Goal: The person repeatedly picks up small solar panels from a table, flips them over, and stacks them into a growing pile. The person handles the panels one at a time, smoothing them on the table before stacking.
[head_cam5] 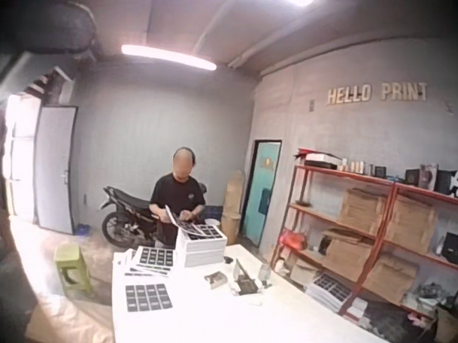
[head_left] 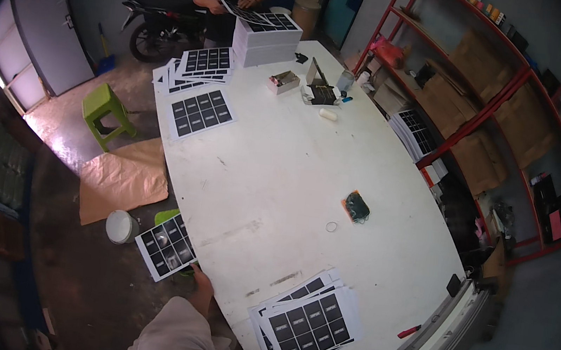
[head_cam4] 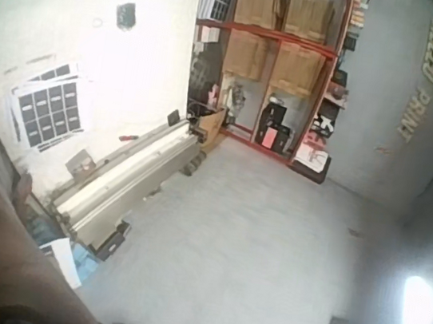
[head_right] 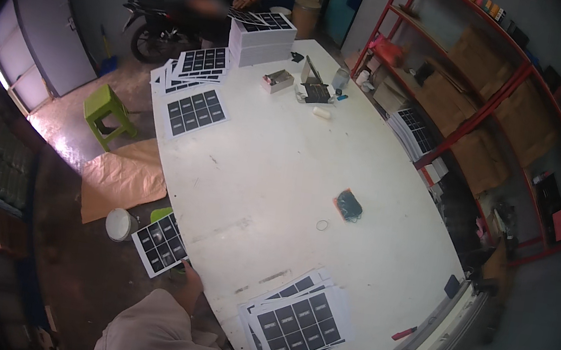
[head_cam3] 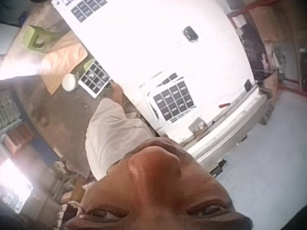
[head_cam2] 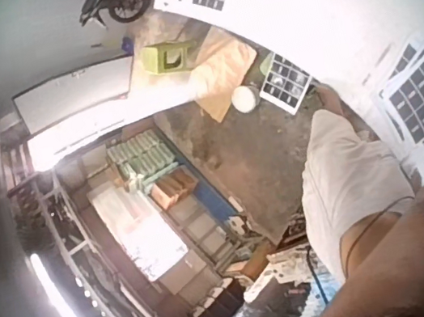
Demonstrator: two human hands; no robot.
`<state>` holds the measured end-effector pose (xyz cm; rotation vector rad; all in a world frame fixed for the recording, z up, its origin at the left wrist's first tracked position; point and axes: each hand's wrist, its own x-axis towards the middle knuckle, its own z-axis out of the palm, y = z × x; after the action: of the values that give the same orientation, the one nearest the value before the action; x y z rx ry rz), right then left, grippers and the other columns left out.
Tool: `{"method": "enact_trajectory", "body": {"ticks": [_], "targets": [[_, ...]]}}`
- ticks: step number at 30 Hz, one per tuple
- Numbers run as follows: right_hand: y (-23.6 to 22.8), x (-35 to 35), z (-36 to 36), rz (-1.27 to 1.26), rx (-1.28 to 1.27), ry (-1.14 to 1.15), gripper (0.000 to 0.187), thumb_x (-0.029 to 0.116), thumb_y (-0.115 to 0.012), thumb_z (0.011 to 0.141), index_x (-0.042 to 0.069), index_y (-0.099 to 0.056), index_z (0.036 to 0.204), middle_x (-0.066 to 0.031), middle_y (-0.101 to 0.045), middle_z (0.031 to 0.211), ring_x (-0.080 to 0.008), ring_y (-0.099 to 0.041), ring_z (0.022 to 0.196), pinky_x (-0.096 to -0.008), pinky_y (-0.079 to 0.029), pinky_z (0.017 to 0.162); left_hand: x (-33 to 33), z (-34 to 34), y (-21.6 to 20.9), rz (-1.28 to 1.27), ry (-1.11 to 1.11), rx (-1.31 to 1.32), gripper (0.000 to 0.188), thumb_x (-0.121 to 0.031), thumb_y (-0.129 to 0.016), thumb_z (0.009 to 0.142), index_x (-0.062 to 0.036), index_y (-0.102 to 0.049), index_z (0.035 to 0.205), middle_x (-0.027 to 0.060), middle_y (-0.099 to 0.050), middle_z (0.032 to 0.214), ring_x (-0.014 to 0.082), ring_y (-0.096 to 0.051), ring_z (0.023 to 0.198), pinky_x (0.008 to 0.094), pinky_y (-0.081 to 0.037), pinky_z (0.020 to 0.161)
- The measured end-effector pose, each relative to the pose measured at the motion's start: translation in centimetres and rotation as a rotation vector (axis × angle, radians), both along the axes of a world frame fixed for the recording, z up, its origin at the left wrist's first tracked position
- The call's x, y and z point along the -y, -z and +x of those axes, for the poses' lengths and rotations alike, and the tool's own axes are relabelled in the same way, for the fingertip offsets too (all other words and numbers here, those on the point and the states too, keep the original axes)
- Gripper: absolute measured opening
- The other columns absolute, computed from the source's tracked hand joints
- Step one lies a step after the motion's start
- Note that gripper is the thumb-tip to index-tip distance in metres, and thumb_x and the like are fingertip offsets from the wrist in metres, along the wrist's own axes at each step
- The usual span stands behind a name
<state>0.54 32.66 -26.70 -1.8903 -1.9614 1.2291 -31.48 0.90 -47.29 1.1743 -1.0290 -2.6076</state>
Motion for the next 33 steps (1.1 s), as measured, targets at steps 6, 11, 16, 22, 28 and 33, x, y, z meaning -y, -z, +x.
{"method": "enact_trajectory", "body": {"ticks": [6,11,16,22,28,33], "targets": [[-2.5,0.3,-7.7,0.163,0.0,-0.176,0.045,0.025,-0.072,0.092,0.0,-0.058,0.126,-0.012,-0.064,0.11,-0.0195,-0.058,0.1,-0.0342,-0.052,0.088,0.0,-1.7,-4.4,0.627,-0.05,-0.008,0.098,-0.086,-0.028,0.085,-0.0145,-0.036,0.152,0.013,-0.036,0.156,0.0405,-0.033,0.142,0.0552,-0.026,0.117],[-4.8,2.6,-16.1,0.174,-0.003,-0.315,0.047,0.026,-0.073,0.091,-0.001,-0.057,0.126,-0.0128,-0.063,0.111,-0.0207,-0.058,0.1,-0.035,-0.052,0.088,3.7,-6.7,-1.9,0.455,-0.136,0.008,0.099,-0.084,-0.029,0.087,-0.0088,-0.037,0.151,0.0142,-0.037,0.156,0.0376,-0.034,0.142,0.0501,-0.027,0.117],[-6.1,5.1,-21.3,0.17,-0.014,-0.436,0.049,0.026,-0.074,0.09,-0.001,-0.057,0.126,-0.0136,-0.063,0.111,-0.0219,-0.058,0.101,-0.0358,-0.051,0.089,7.5,-14.3,-1.4,0.014,-0.119,0.119,0.099,-0.081,-0.034,0.089,-0.0025,-0.037,0.149,0.0154,-0.042,0.152,0.0356,-0.038,0.14,0.0445,-0.032,0.115],[-6.1,6.8,-25.0,0.143,-0.02,-0.557,0.051,0.026,-0.075,0.088,-0.002,-0.056,0.127,-0.0145,-0.062,0.112,-0.0233,-0.057,0.102,-0.0367,-0.051,0.089,10.5,-20.5,-3.7,-0.397,0.103,0.502,0.097,-0.069,-0.055,0.089,0.0111,-0.04,0.142,0.0254,-0.051,0.141,0.0375,-0.049,0.131,0.0433,-0.036,0.111],[-5.3,7.4,-27.2,0.145,-0.002,-0.614,0.054,0.027,-0.076,0.087,-0.003,-0.056,0.127,-0.0155,-0.062,0.112,-0.0247,-0.057,0.103,-0.0376,-0.05,0.09,7.1,-20.6,-8.0,-0.721,0.406,0.783,0.125,-0.069,-0.068,0.078,0.0136,-0.006,0.15,0.033,-0.018,0.156,0.0432,-0.025,0.144,0.0471,-0.023,0.119],[-4.6,8.0,-28.9,0.132,0.023,-0.649,0.056,0.027,-0.076,0.086,-0.003,-0.055,0.127,-0.0162,-0.061,0.113,-0.0259,-0.057,0.103,-0.0384,-0.05,0.091,7.2,-19.9,-8.1,-0.711,0.52,0.851,0.139,-0.076,-0.072,0.067,-0.0035,0.007,0.155,0.0296,-0.011,0.159,0.0439,-0.018,0.146,0.0593,-0.017,0.118]]}}
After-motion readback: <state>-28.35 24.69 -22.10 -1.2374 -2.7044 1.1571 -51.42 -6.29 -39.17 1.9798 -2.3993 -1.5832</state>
